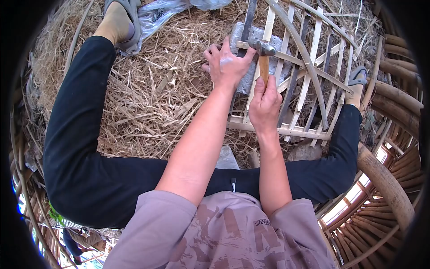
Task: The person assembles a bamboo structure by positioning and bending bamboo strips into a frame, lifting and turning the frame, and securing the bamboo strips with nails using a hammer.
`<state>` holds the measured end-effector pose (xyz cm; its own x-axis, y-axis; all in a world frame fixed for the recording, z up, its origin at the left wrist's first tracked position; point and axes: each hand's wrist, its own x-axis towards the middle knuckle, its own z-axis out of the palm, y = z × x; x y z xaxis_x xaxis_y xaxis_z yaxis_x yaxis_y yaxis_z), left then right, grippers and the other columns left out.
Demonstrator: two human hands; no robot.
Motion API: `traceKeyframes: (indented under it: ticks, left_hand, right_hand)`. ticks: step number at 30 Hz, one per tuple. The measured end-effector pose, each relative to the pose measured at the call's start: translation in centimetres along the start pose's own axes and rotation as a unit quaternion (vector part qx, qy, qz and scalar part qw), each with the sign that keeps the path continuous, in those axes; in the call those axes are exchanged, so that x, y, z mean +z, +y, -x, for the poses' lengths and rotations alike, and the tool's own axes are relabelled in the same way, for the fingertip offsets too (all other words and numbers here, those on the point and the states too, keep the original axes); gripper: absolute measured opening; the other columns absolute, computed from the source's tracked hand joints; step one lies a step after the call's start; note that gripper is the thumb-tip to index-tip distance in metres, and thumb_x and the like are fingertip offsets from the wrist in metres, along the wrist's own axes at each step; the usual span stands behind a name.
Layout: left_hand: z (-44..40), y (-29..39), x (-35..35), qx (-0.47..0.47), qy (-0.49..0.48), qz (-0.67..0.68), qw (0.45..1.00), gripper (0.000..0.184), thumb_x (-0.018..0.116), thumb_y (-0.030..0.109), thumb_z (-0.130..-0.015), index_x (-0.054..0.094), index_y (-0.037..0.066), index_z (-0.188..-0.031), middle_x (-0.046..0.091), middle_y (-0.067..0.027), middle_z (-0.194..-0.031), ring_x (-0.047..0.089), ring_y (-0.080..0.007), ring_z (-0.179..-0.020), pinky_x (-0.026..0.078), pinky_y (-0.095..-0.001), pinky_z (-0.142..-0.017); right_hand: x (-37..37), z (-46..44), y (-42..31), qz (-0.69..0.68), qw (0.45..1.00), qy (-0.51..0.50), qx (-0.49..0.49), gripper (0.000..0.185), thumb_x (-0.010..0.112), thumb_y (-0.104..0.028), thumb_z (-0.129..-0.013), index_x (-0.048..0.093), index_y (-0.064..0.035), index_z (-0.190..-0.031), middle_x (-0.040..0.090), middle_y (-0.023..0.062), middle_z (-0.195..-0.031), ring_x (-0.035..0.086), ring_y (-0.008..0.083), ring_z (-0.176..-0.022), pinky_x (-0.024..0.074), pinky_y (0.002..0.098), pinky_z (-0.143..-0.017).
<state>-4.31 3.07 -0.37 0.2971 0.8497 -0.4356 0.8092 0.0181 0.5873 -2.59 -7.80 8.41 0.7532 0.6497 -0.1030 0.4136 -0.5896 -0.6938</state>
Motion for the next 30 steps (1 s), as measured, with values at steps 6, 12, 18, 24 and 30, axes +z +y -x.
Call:
traceKeyframes:
  ticks: [6, 12, 18, 24, 30]
  left_hand:
    - [-0.1, -0.1, 0.2, 0.003, 0.006, -0.001, 1.000, 0.099, 0.061, 0.080, -0.075, 0.051, 0.012, -0.148, 0.051, -0.0204, -0.133, 0.040, -0.0377, -0.131, 0.033, -0.0620, -0.102]
    - [0.1, 0.1, -0.1, 0.004, -0.001, 0.004, 1.000, 0.099, 0.062, 0.079, -0.075, 0.051, 0.013, -0.148, 0.051, -0.0206, -0.134, 0.039, -0.0383, -0.132, 0.034, -0.0619, -0.103]
    - [0.0, 0.0, 0.0, 0.000, 0.001, 0.000, 1.000, 0.096, 0.065, 0.075, -0.075, 0.052, 0.014, -0.147, 0.051, -0.0205, -0.134, 0.040, -0.0380, -0.131, 0.034, -0.0620, -0.103]
    - [-0.1, 0.0, -0.1, 0.002, 0.012, 0.008, 1.000, 0.093, 0.066, 0.072, -0.075, 0.053, 0.013, -0.146, 0.052, -0.0200, -0.132, 0.040, -0.0372, -0.131, 0.034, -0.0620, -0.102]
    - [0.0, -0.1, -0.1, 0.004, 0.017, 0.015, 1.000, 0.094, 0.065, 0.073, -0.077, 0.052, 0.012, -0.146, 0.053, -0.0203, -0.132, 0.040, -0.0377, -0.130, 0.034, -0.0619, -0.102]
  right_hand:
    - [1.0, 0.0, 1.7, 0.037, 0.999, 0.004, -0.025, 0.016, 0.052, -0.015, -0.104, 0.053, 0.0009, -0.103, 0.061, 0.0254, -0.069, 0.063, 0.0485, -0.065, 0.0438, 0.0539, -0.055]
    - [1.0, -0.3, 1.5, 0.092, 0.995, -0.010, -0.031, 0.014, 0.054, -0.014, -0.102, 0.051, -0.0005, -0.101, 0.063, 0.0271, -0.071, 0.064, 0.0495, -0.070, 0.0460, 0.0561, -0.056]
    - [0.8, -0.1, 0.5, 0.099, 0.995, -0.012, -0.020, 0.013, 0.054, -0.013, -0.102, 0.050, -0.0009, -0.100, 0.062, 0.0277, -0.070, 0.064, 0.0501, -0.069, 0.0463, 0.0572, -0.056]
    - [0.8, 0.1, 0.2, 0.142, 0.990, -0.005, -0.015, 0.014, 0.054, -0.014, -0.102, 0.049, -0.0008, -0.102, 0.063, 0.0279, -0.071, 0.064, 0.0504, -0.068, 0.0473, 0.0574, -0.055]
    - [0.7, 0.2, 0.0, 0.138, 0.990, 0.000, -0.014, 0.014, 0.056, -0.014, -0.101, 0.049, -0.0018, -0.103, 0.064, 0.0281, -0.073, 0.065, 0.0505, -0.071, 0.0479, 0.0584, -0.057]
